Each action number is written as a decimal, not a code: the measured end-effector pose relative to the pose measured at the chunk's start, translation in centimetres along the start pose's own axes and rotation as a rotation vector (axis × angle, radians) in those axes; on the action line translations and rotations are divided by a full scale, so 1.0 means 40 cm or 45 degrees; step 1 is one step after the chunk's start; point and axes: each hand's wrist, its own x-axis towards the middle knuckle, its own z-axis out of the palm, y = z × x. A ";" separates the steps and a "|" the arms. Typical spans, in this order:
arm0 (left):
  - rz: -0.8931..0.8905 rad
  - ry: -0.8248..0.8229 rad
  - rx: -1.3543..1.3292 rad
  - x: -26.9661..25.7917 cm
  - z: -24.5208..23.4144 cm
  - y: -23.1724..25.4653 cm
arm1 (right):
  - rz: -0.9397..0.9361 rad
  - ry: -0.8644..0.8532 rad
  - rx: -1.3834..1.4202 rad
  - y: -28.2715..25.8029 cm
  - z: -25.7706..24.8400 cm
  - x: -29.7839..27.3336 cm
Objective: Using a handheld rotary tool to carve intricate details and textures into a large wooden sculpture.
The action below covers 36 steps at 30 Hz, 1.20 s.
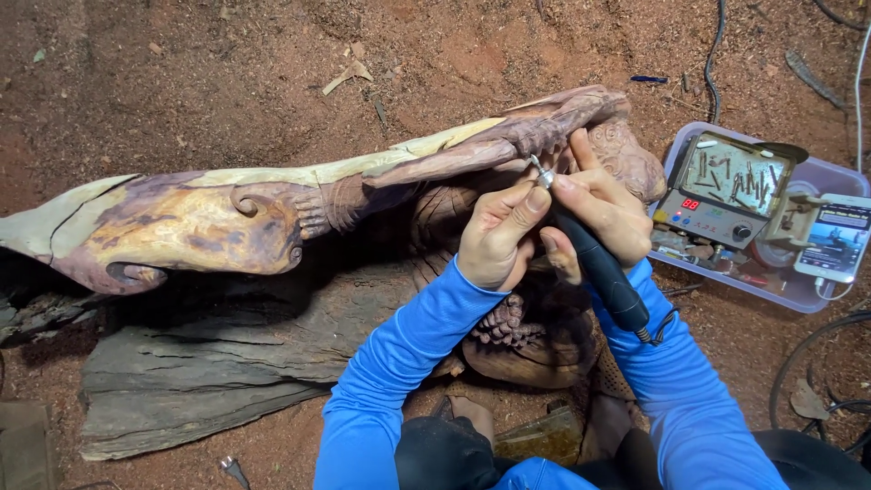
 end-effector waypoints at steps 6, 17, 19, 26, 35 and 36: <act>-0.048 0.005 -0.073 -0.005 -0.017 0.004 | -0.016 -0.027 0.009 -0.003 0.010 0.023; -0.070 0.036 -0.143 -0.002 -0.008 0.003 | -0.014 -0.015 0.002 0.028 -0.001 -0.023; -0.071 0.049 -0.142 -0.005 -0.030 -0.023 | -0.028 0.011 0.006 0.026 0.000 -0.028; -0.044 0.055 0.212 -0.018 0.008 -0.005 | 0.000 0.163 0.047 -0.014 0.002 -0.034; 0.096 0.181 0.299 -0.016 -0.038 -0.058 | -0.052 0.324 0.090 0.011 0.042 -0.025; 0.093 0.193 0.250 -0.023 -0.050 -0.063 | 0.038 0.261 0.094 -0.001 0.043 -0.028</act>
